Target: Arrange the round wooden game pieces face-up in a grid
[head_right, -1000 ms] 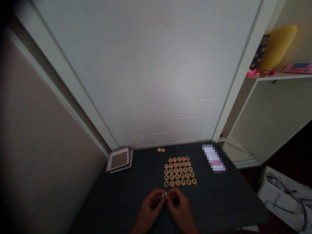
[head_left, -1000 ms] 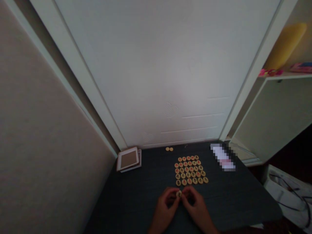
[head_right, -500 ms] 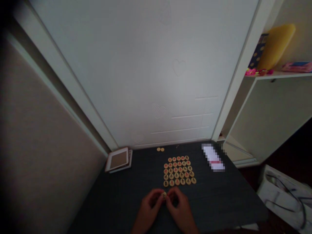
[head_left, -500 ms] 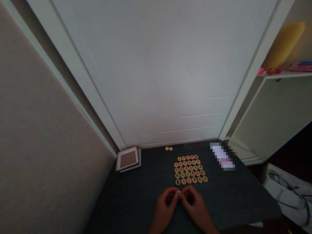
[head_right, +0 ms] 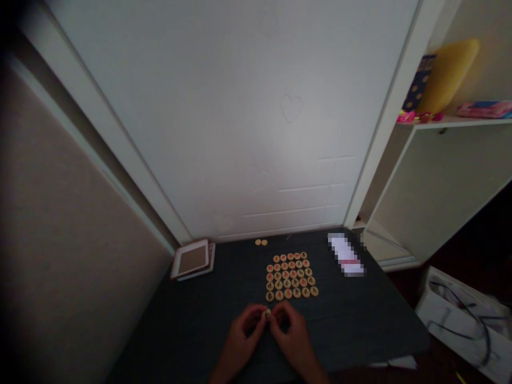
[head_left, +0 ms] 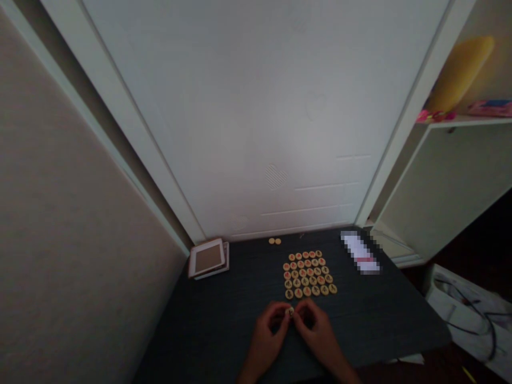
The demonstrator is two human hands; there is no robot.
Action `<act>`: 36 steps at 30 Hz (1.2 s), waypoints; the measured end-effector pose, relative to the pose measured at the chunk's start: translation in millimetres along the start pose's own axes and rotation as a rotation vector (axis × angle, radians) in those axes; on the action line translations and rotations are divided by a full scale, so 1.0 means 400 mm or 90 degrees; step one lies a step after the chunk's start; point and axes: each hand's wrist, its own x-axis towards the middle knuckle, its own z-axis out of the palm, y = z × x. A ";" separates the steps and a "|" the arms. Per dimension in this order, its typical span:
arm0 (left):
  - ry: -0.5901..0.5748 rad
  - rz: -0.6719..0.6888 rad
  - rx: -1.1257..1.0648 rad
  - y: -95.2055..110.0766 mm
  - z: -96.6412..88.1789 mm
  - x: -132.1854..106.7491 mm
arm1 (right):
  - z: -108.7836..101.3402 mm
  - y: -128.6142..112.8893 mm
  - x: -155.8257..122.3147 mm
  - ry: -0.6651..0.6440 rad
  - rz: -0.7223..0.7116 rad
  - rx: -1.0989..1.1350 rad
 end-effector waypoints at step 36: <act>0.015 -0.008 0.000 0.002 0.004 0.003 | -0.001 0.002 -0.007 -0.015 -0.011 0.000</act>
